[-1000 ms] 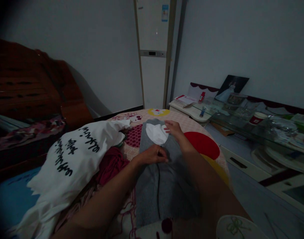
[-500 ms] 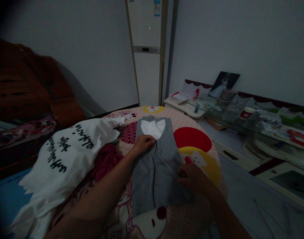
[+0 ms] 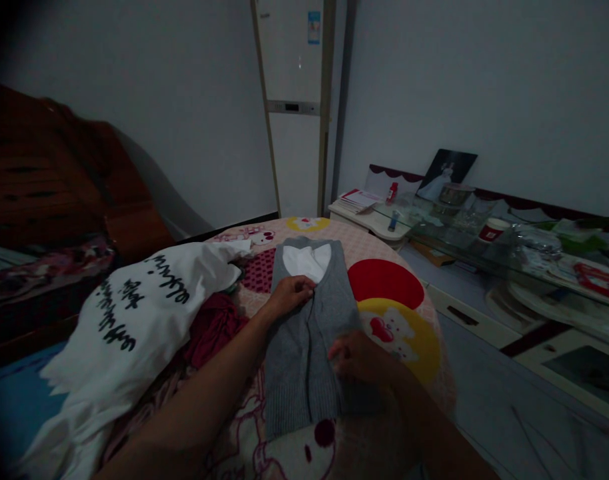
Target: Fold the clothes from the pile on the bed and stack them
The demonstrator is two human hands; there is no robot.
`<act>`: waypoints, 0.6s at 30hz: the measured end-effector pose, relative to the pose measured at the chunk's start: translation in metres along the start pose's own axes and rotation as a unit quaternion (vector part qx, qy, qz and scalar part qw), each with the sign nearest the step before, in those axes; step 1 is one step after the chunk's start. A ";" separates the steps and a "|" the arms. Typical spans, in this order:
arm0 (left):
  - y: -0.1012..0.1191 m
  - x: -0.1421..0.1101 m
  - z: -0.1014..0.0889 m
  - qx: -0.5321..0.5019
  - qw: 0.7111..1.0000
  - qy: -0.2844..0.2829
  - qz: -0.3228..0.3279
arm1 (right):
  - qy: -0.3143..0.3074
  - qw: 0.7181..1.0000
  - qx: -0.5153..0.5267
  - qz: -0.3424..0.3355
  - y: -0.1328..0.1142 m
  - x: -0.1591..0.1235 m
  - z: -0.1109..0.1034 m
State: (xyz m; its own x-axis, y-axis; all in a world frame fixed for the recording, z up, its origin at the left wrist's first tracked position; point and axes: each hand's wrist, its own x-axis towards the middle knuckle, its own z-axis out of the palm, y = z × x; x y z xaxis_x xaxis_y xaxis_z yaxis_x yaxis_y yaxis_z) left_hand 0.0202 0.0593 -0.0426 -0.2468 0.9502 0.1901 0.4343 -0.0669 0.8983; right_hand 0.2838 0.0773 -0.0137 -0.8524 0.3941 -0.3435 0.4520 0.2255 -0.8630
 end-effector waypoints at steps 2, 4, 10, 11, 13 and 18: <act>0.001 0.000 0.000 0.033 0.999 -0.001 0.015 | 0.000 1.000 -0.021 -0.003 -0.005 0.007 -0.001; 0.001 -0.001 0.001 0.053 0.998 0.004 0.023 | 0.056 0.998 -0.031 -0.024 -0.012 0.019 -0.009; -0.001 -0.001 0.003 0.086 0.996 0.010 0.033 | 0.316 0.931 -0.177 -0.033 -0.021 0.089 -0.064; -0.002 -0.001 0.003 0.093 0.995 0.010 0.033 | 0.347 0.908 -0.233 -0.016 -0.021 0.102 -0.072; -0.003 -0.001 0.002 0.103 0.994 0.008 0.034 | 0.385 0.868 -0.310 0.046 -0.024 0.125 -0.083; -0.003 -0.001 0.002 0.120 0.992 0.005 0.035 | 0.392 0.849 -0.336 0.115 -0.030 0.169 -0.093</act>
State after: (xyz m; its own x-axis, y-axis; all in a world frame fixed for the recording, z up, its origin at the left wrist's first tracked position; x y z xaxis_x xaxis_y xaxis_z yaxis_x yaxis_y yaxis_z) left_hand 0.0209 0.0596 -0.0461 -0.2157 0.9428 0.2541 0.6446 -0.0580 0.7623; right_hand 0.1502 0.2197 -0.0115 -0.4036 0.9090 0.1040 0.8552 0.4152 -0.3103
